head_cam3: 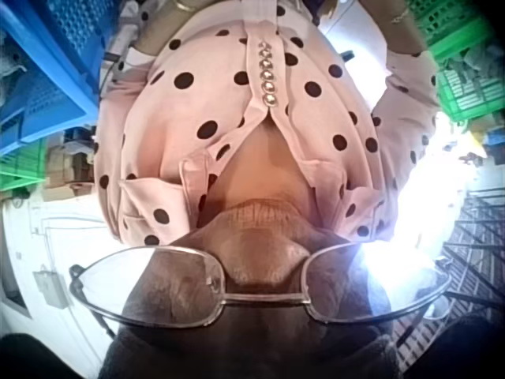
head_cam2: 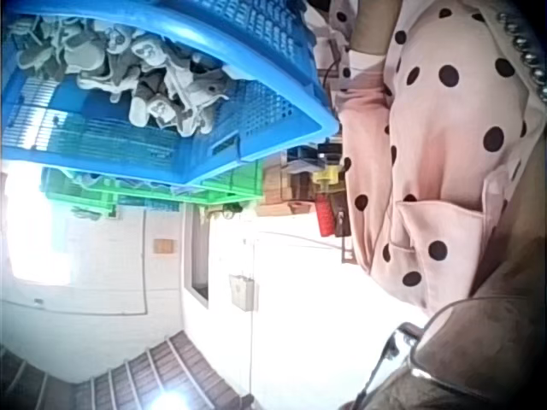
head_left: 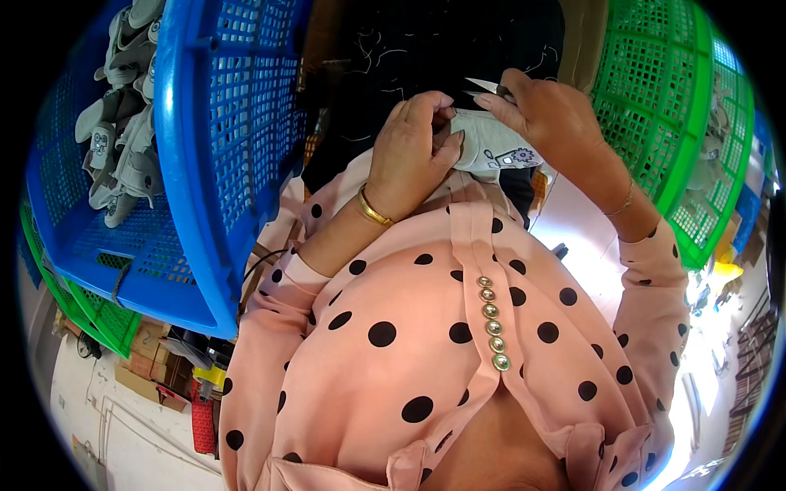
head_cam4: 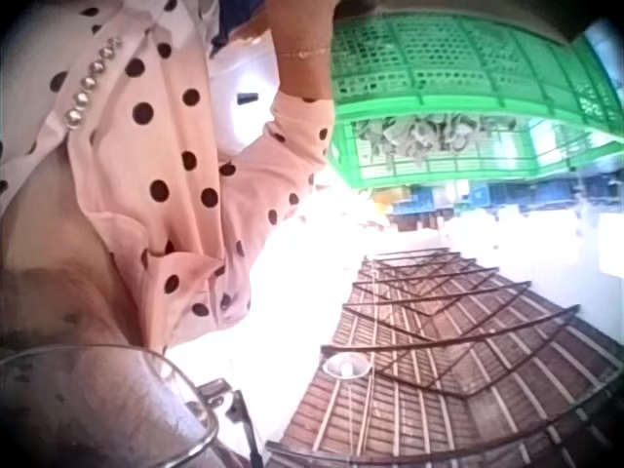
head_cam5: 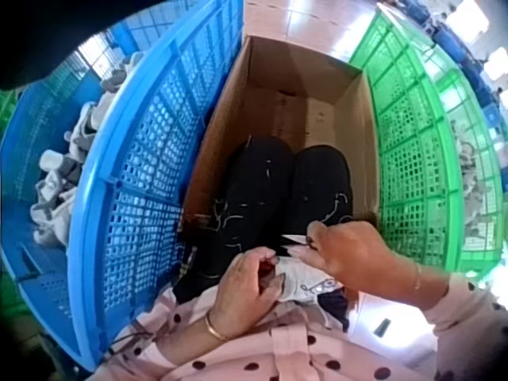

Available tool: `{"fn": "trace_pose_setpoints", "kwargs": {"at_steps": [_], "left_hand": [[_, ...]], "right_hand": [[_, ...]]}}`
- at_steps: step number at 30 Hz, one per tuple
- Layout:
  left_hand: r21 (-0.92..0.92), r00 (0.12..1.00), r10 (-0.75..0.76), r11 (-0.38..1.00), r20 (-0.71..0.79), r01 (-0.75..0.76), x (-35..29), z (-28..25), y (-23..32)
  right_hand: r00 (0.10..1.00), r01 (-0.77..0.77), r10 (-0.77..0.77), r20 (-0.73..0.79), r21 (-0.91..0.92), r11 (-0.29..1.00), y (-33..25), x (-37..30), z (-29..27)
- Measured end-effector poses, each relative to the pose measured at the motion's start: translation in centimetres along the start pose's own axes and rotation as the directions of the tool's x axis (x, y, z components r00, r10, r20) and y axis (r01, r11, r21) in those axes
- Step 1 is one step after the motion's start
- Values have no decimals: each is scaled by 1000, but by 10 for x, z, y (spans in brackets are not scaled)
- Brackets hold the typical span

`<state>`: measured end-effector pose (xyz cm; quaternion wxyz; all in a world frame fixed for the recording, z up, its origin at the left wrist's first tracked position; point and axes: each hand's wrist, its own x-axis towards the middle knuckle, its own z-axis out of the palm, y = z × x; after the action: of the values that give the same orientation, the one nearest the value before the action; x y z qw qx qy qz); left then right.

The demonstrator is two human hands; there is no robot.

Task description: The person sits on the floor and uses scissors to trim excess fabric and threads from the edges of small white fabric items, likely baby shoes or socks. They handle the items one by one, cutting along the seams and edges, and place the finished pieces into a cardboard box.

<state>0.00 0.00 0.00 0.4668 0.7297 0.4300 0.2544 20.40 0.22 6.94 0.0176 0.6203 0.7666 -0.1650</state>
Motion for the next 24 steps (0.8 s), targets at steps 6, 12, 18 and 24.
{"fn": "trace_pose_setpoints", "kwargs": {"at_steps": [6, 12, 18, 24], "left_hand": [[37, 999, 42, 999, -31, -40, 5, -8, 7], [176, 971, 219, 964, -97, -200, 10, -1, 4], [269, 932, 343, 915, -120, -302, 13, 0, 4], [243, 920, 381, 904, -93, -350, 21, 1, 0]], "right_hand": [[1000, 31, -31, -1, -51, 998, 1, -4, -12], [972, 232, -223, 68, -164, 959, 5, -6, -26], [920, 391, -391, 25, -118, 913, 9, 1, -29], [890, 453, -457, -10, -117, 884, 10, 6, -25]]}}
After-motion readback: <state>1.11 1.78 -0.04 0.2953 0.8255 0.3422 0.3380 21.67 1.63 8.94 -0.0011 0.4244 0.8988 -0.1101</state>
